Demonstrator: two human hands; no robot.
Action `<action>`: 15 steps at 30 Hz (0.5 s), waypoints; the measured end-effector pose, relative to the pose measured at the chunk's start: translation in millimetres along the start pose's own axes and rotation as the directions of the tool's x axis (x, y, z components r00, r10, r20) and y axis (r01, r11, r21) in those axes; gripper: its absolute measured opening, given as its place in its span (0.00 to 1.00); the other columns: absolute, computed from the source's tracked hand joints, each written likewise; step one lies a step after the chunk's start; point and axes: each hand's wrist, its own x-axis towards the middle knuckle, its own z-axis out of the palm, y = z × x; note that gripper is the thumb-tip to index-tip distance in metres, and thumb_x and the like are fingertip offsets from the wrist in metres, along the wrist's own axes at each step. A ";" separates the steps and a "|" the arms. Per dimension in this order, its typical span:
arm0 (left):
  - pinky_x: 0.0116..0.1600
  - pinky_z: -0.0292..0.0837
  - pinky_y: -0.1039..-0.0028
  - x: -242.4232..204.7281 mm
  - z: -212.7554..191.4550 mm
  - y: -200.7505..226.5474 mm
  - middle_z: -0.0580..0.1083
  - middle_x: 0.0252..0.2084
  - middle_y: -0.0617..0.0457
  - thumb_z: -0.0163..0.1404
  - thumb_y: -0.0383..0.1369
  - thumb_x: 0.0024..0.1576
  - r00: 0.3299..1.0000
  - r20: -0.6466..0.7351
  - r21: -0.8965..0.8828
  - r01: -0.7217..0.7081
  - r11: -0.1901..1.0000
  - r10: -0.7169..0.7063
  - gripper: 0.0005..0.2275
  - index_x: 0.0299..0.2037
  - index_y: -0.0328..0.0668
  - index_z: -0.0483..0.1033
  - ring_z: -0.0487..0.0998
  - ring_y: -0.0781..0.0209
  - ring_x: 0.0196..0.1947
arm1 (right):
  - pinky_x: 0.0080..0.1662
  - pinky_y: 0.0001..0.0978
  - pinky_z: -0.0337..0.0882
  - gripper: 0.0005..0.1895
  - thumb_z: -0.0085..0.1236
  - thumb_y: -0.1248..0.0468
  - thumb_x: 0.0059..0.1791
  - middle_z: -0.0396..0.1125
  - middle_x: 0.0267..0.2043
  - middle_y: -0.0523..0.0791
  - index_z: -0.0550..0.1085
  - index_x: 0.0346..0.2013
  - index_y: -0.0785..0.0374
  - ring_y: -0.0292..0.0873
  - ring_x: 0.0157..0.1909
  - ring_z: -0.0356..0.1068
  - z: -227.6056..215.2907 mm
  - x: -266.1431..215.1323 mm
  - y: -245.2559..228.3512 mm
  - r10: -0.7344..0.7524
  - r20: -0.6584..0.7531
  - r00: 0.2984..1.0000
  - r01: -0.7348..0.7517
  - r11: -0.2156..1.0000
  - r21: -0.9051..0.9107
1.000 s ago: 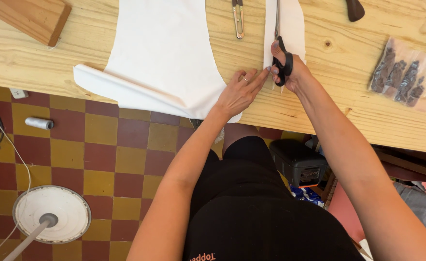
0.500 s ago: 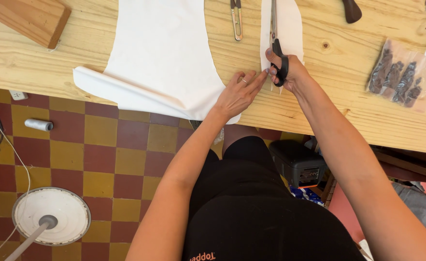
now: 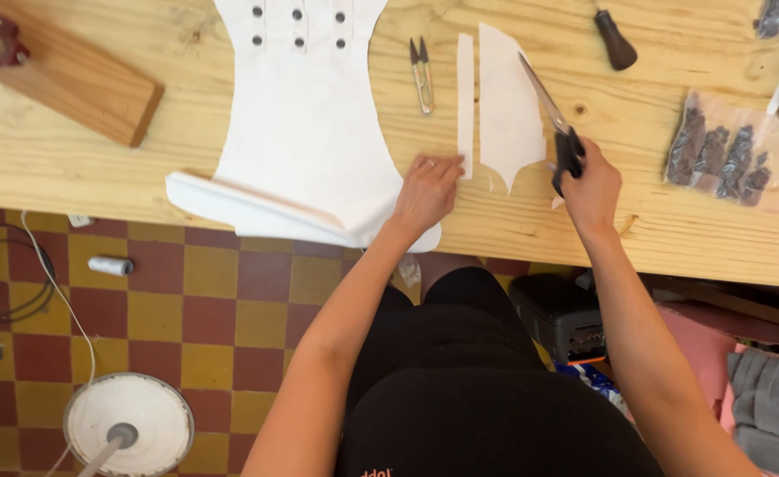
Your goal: The person is cutting out pieces of white fabric using a paper pattern as a guide and large scissors on a wooden workbench.
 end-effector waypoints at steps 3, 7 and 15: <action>0.44 0.68 0.61 62.0 5.8 -20.8 0.77 0.39 0.54 0.53 0.27 0.53 0.981 0.034 0.094 0.189 0.978 -0.193 0.09 0.43 0.49 0.78 0.78 0.51 0.38 | 0.50 0.59 0.75 0.28 0.61 0.75 0.47 0.72 0.51 0.67 0.71 0.63 0.79 0.69 0.49 0.74 -2.1 -11.1 39.6 0.003 -0.047 0.999 -0.009 0.993 -0.122; 0.49 0.73 0.59 135.5 32.9 -70.6 0.78 0.43 0.52 0.54 0.30 0.53 0.948 0.033 0.230 0.300 0.926 -0.315 0.10 0.46 0.49 0.79 0.77 0.48 0.48 | 0.44 0.54 0.77 0.34 0.62 0.72 0.45 0.72 0.48 0.59 0.71 0.68 0.70 0.63 0.47 0.75 17.9 -21.7 105.2 -0.002 -0.084 0.996 -0.019 0.969 -0.247; 0.54 0.76 0.57 215.3 63.1 -112.6 0.67 0.51 0.46 0.66 0.37 0.50 0.808 0.325 0.356 0.376 0.856 -0.491 0.22 0.53 0.40 0.77 0.68 0.42 0.58 | 0.50 0.54 0.73 0.33 0.62 0.76 0.42 0.65 0.46 0.59 0.74 0.64 0.72 0.66 0.51 0.69 4.9 -24.2 103.3 -0.023 -0.005 1.000 0.021 0.972 -0.235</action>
